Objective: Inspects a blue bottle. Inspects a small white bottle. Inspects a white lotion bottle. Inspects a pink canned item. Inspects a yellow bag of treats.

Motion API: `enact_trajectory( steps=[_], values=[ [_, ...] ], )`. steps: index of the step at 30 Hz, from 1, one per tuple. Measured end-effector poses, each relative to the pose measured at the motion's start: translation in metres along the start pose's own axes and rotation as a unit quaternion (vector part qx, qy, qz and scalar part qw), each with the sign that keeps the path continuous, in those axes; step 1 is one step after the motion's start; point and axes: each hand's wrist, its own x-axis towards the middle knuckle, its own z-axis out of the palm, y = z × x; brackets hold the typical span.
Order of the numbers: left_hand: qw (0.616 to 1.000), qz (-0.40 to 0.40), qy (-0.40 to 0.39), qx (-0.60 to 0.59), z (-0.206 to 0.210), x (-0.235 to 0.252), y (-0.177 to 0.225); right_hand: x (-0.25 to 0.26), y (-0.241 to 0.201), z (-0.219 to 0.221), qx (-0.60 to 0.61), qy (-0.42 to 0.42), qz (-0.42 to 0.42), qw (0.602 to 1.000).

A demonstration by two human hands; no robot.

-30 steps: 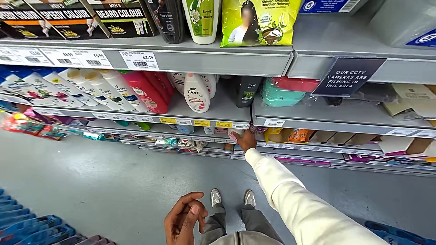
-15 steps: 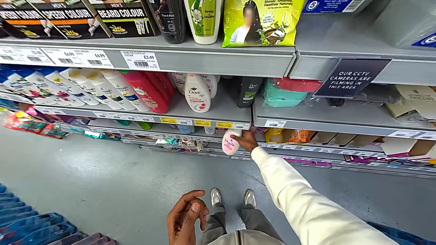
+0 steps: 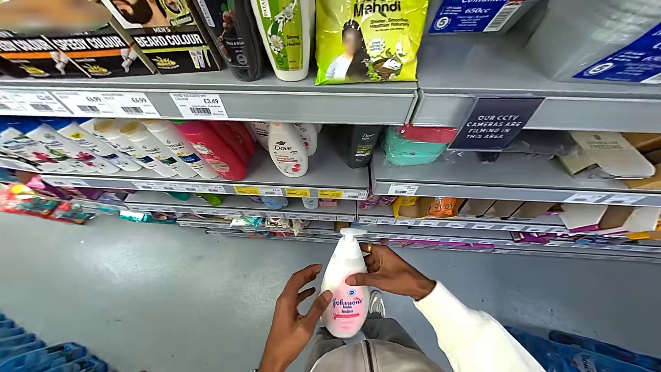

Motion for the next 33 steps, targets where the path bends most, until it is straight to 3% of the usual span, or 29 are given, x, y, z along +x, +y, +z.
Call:
enact_trajectory(
  steps=[4,8,12,15,22,33],
  values=[
    [0.984,0.041,-0.147,-0.093,0.014,0.013,0.035,-0.031,-0.056,-0.007,0.043,0.043,-0.056,0.997],
    [0.978,0.088,-0.142,-0.128,0.038,0.027,0.067,-0.050,-0.077,-0.017,-0.001,0.150,-0.093,0.984],
    [0.978,0.082,-0.126,-0.148,0.059,0.039,0.080,-0.066,-0.081,-0.031,-0.121,0.212,-0.117,0.963],
    [0.978,0.062,-0.120,-0.161,0.072,0.043,0.081,-0.079,-0.074,-0.043,-0.164,0.203,-0.109,0.959],
    [0.977,0.036,-0.113,-0.175,0.096,0.048,0.088,-0.106,-0.057,-0.053,0.049,0.184,-0.106,0.976],
    [0.974,-0.013,-0.148,-0.169,0.103,0.052,0.099,-0.121,-0.063,-0.072,0.108,0.161,-0.072,0.978]
  ],
)
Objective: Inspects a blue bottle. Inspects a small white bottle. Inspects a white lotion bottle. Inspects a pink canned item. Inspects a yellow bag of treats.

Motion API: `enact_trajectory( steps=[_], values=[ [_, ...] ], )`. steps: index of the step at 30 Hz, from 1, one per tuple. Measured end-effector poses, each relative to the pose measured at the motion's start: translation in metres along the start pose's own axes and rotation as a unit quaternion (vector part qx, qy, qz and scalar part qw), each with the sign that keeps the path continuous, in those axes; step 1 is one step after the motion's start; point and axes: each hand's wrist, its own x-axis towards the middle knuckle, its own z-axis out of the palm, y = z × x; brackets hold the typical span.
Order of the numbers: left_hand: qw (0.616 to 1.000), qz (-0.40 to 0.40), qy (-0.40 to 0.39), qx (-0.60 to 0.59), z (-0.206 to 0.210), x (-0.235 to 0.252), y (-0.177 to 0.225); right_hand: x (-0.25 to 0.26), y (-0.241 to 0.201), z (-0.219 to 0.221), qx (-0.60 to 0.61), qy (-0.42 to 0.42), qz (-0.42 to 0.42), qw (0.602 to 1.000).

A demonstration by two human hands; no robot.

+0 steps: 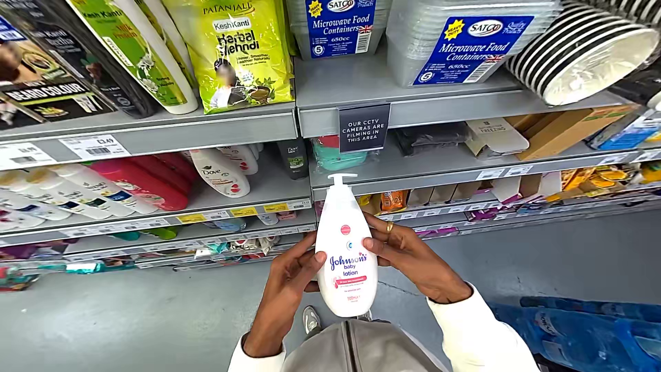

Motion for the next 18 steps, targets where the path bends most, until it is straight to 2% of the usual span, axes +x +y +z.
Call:
enact_trajectory(
  steps=[18],
  values=[
    [0.999,-0.017,0.036,0.002,0.0046,-0.0030,-0.0012,0.0002,-0.0001,-0.0008,0.010,0.001,0.020,1.000]
  ],
)
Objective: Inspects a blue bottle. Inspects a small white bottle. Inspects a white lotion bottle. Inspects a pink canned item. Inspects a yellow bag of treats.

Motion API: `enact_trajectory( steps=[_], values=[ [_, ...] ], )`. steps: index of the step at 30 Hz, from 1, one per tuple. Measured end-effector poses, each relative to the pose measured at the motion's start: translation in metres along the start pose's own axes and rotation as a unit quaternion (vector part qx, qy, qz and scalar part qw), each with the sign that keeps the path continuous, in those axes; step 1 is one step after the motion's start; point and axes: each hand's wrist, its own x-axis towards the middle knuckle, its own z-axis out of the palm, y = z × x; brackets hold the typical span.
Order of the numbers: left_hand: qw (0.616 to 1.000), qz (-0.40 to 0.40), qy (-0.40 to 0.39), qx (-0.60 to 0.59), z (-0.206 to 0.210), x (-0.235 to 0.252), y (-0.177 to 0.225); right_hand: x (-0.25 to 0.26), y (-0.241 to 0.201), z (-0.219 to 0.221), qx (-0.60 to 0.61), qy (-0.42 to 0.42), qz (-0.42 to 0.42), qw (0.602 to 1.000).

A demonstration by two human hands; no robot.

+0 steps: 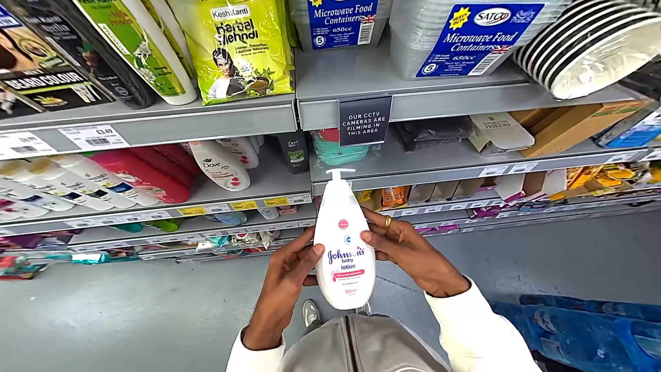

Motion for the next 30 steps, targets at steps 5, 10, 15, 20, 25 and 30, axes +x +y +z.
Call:
enact_trajectory(
  steps=[5,10,15,20,25,30],
  values=[
    [1.000,0.000,-0.002,0.006,0.002,0.001,0.005,0.000,-0.002,0.000,0.017,0.009,-0.004,1.000],
    [1.000,0.008,0.000,0.007,0.005,0.003,0.011,-0.001,-0.008,0.000,0.024,0.010,-0.022,0.999],
    [0.999,0.031,-0.007,0.015,0.007,0.007,0.020,0.000,-0.017,0.000,0.028,0.002,-0.050,0.998],
    [0.998,0.059,-0.011,0.009,0.014,0.010,0.035,-0.001,-0.035,0.003,0.006,0.003,-0.087,0.996],
    [0.997,0.076,-0.018,0.009,0.016,0.012,0.041,-0.002,-0.044,0.004,0.002,0.005,-0.107,0.994],
    [0.997,0.073,-0.019,0.012,0.017,0.013,0.046,-0.006,-0.046,0.007,-0.006,0.013,-0.112,0.994]
  ],
)
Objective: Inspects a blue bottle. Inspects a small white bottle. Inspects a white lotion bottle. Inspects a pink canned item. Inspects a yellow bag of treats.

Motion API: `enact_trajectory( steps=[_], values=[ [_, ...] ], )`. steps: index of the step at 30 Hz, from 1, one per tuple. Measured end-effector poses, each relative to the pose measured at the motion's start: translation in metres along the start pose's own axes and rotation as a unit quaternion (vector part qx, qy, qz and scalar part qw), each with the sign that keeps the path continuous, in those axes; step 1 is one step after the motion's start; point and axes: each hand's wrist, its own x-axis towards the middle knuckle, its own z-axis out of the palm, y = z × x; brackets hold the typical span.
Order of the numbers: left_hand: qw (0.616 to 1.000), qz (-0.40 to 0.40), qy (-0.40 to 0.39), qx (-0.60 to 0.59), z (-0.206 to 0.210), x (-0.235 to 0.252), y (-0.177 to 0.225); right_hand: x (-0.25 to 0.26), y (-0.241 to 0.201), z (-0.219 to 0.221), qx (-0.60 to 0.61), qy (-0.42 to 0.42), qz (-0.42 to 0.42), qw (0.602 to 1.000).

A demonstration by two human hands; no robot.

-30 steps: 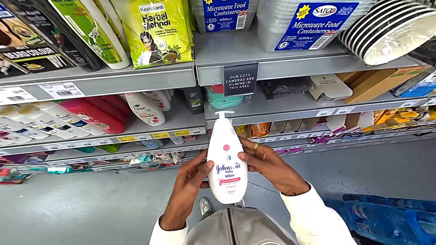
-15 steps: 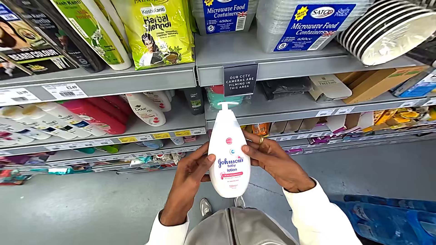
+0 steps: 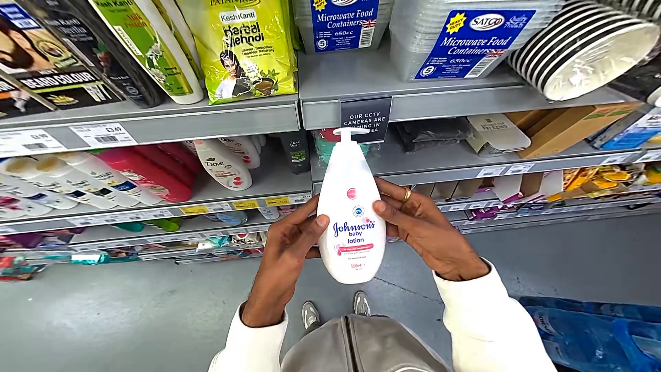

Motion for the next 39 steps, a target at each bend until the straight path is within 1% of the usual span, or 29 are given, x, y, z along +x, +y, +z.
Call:
enact_trajectory(
  steps=[5,9,15,23,27,39],
  values=[
    [1.000,0.014,-0.009,0.003,0.002,-0.001,0.002,0.000,-0.003,0.002,0.024,0.001,-0.006,1.000],
    [1.000,0.019,-0.013,0.002,0.003,-0.001,0.005,-0.008,-0.007,0.003,-0.007,-0.003,-0.012,1.000],
    [1.000,0.023,-0.021,-0.002,0.004,-0.002,0.005,-0.008,-0.007,0.002,-0.011,0.002,-0.006,1.000],
    [1.000,0.015,-0.013,-0.009,0.006,-0.004,0.004,-0.009,-0.009,0.001,-0.015,-0.006,-0.008,1.000],
    [1.000,0.010,-0.014,-0.010,0.007,-0.004,0.005,-0.002,-0.010,0.001,0.019,0.004,0.003,1.000],
    [1.000,0.018,-0.020,-0.008,0.005,-0.002,0.003,-0.002,-0.009,0.000,-0.001,0.000,-0.016,1.000]
  ],
)
